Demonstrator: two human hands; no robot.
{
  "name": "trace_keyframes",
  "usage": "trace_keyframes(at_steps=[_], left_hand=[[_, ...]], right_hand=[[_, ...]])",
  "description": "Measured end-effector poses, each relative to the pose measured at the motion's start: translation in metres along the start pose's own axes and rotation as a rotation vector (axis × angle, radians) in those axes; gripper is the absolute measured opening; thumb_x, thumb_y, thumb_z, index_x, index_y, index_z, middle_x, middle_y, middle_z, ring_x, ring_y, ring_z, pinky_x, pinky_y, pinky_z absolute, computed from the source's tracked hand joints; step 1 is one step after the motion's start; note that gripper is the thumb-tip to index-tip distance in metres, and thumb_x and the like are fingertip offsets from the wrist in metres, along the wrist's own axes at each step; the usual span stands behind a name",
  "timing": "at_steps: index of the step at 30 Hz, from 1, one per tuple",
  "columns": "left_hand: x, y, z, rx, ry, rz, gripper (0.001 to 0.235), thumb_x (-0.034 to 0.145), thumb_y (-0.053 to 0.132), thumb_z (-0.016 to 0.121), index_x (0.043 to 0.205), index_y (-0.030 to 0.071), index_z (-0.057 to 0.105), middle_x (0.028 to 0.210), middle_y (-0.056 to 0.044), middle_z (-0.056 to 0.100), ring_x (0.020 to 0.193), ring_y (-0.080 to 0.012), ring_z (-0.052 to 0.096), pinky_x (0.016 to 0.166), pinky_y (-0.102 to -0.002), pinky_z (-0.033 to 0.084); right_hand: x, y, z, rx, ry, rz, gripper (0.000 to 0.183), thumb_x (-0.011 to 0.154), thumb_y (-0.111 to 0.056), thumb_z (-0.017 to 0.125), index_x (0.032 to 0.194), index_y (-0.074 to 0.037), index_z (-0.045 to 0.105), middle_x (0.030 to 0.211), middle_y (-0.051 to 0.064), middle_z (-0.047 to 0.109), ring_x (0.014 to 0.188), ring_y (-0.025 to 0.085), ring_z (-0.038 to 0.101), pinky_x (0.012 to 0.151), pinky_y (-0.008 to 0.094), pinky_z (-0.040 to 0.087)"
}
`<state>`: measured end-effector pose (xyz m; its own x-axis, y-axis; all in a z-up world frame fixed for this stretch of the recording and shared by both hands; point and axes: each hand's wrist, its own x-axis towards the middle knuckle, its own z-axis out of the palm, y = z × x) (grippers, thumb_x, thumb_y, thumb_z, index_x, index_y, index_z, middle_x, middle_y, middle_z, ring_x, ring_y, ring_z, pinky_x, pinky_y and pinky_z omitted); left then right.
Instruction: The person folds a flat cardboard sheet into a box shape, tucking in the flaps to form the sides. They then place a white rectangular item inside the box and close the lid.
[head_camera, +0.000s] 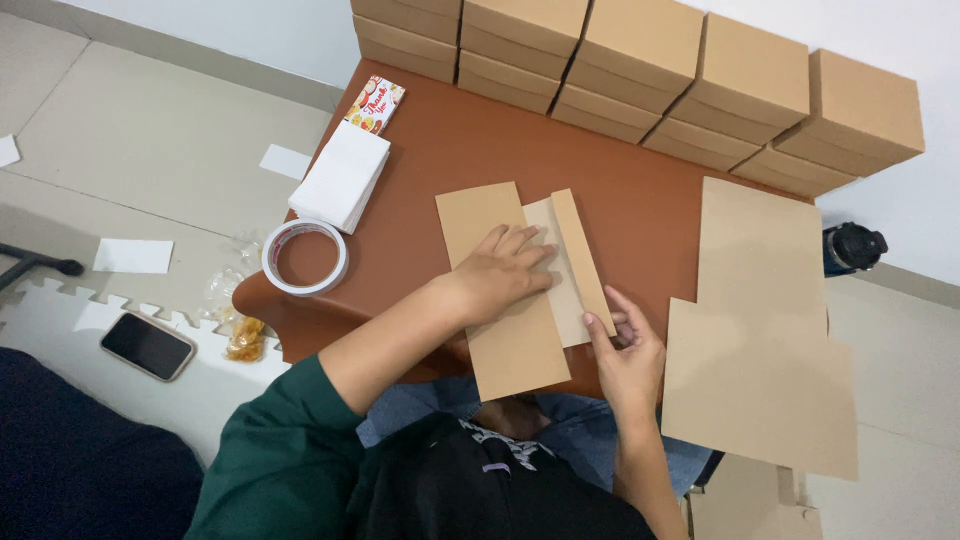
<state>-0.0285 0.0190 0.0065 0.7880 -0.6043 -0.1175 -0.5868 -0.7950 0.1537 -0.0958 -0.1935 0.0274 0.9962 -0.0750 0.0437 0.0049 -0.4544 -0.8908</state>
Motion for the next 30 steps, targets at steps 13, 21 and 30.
trace_keyframes(at_steps=[13,21,30], left_hand=[[0.023,0.018,0.001,0.075,0.138,0.204,0.118,0.036,0.034,0.103,0.14,0.025,0.049,0.16,-0.012,0.032,0.15,-0.0421,0.021,0.115,-0.069,0.018],[0.007,0.039,-0.012,0.132,0.355,0.348,0.122,0.037,0.045,0.102,0.145,0.032,0.046,0.161,-0.007,0.031,0.151,-0.0364,0.024,0.117,-0.067,0.023],[-0.048,0.035,-0.047,0.073,0.57,0.278,0.038,0.093,0.005,0.052,0.129,0.015,0.062,0.131,-0.011,0.06,0.135,-0.0281,0.05,0.118,-0.063,0.025]], right_hand=[[0.003,-0.002,-0.029,0.129,0.159,0.001,0.032,0.09,-0.012,0.073,0.122,-0.004,0.07,0.104,0.008,0.073,0.087,0.011,0.066,0.071,0.023,0.057],[-0.002,-0.017,-0.039,0.186,0.214,-0.108,0.033,0.094,-0.012,0.071,0.124,0.0,0.066,0.116,0.011,0.07,0.101,0.013,0.065,0.087,0.024,0.056],[-0.001,-0.018,-0.048,-0.081,0.41,-0.281,0.025,0.101,-0.007,0.07,0.124,0.002,0.066,0.121,0.015,0.067,0.107,0.022,0.065,0.071,0.029,0.058]])
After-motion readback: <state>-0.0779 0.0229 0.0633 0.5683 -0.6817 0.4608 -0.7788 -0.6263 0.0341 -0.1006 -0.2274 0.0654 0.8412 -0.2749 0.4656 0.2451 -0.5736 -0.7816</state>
